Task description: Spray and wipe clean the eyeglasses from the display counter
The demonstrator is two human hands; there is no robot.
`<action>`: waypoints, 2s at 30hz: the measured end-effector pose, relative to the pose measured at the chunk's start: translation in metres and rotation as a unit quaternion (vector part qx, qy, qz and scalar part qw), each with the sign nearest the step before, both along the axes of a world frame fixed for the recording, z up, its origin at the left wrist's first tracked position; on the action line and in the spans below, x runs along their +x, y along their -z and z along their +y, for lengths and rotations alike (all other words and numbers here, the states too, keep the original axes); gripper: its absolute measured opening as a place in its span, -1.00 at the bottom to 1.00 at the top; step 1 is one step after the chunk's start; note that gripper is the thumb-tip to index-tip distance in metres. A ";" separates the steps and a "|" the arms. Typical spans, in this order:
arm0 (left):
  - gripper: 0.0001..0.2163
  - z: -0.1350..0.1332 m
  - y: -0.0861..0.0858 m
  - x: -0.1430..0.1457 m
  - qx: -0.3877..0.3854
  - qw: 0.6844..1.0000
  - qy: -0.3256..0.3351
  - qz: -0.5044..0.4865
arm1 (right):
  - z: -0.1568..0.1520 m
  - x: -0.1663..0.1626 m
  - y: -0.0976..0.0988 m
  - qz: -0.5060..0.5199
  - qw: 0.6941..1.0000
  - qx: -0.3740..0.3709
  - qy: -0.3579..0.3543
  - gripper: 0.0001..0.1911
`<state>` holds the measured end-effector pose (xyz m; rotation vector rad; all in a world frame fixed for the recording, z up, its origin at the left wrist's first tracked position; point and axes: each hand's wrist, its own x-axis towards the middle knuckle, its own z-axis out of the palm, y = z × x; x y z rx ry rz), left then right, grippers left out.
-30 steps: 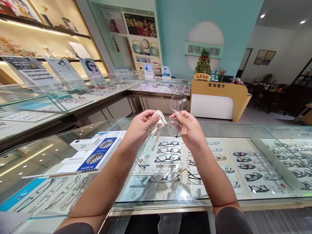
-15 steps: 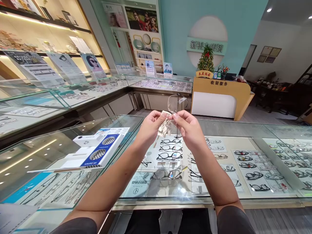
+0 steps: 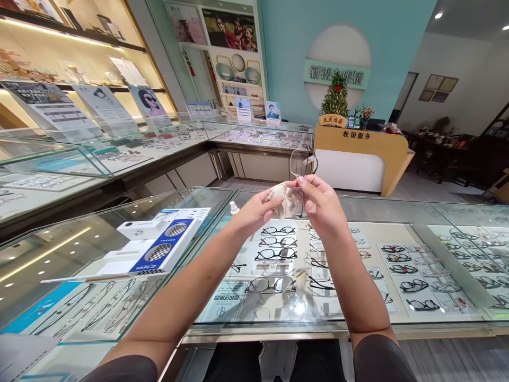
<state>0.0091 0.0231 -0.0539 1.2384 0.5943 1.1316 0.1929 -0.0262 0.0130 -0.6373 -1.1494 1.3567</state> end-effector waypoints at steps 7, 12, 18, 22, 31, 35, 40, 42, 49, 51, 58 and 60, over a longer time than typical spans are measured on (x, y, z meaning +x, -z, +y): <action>-0.39 0.007 0.002 -0.006 0.038 0.994 -0.101 0.013 | -0.003 0.012 -0.007 -0.026 1.000 0.002 0.007 -0.61; -0.46 0.006 -0.005 -0.014 0.129 0.976 -0.170 0.044 | -0.006 0.016 -0.010 -0.029 1.000 0.009 -0.003 -0.62; -0.71 -0.003 -0.016 -0.026 0.291 0.936 -0.130 0.148 | -0.010 0.020 -0.014 -0.039 0.999 0.010 -0.018 -0.61; -0.77 -0.011 -0.024 -0.032 0.310 0.922 -0.112 0.203 | -0.015 0.022 -0.016 -0.063 0.997 0.024 -0.030 -0.64; -0.75 -0.016 -0.034 -0.041 0.289 0.917 -0.049 0.270 | -0.021 0.022 -0.017 -0.088 0.995 0.020 -0.038 -0.64; -0.65 -0.014 -0.035 -0.042 0.312 0.914 -0.018 0.259 | -0.021 0.022 -0.018 -0.076 0.996 0.011 -0.048 -0.64; -0.50 -0.012 -0.036 -0.042 0.311 0.925 0.001 0.217 | -0.014 0.025 -0.018 -0.057 0.997 0.007 -0.053 -0.62; -0.47 -0.013 -0.038 -0.043 0.296 0.934 0.002 0.200 | -0.009 0.025 -0.016 -0.063 0.996 0.007 -0.056 -0.62; -0.34 -0.022 -0.046 -0.053 0.206 0.968 0.027 0.139 | 0.008 0.014 -0.004 -0.093 0.989 -0.010 -0.115 -0.61; -0.36 -0.022 -0.048 -0.058 0.172 0.974 0.042 0.142 | 0.010 0.012 -0.003 -0.085 0.989 -0.020 -0.118 -0.61; -0.45 -0.020 -0.051 -0.060 0.073 0.988 -0.024 0.135 | 0.017 0.012 0.001 -0.042 0.994 -0.047 -0.094 -0.58; -0.47 -0.021 -0.053 -0.056 0.058 0.987 -0.049 0.138 | 0.022 0.012 0.004 -0.038 0.995 -0.051 -0.083 -0.57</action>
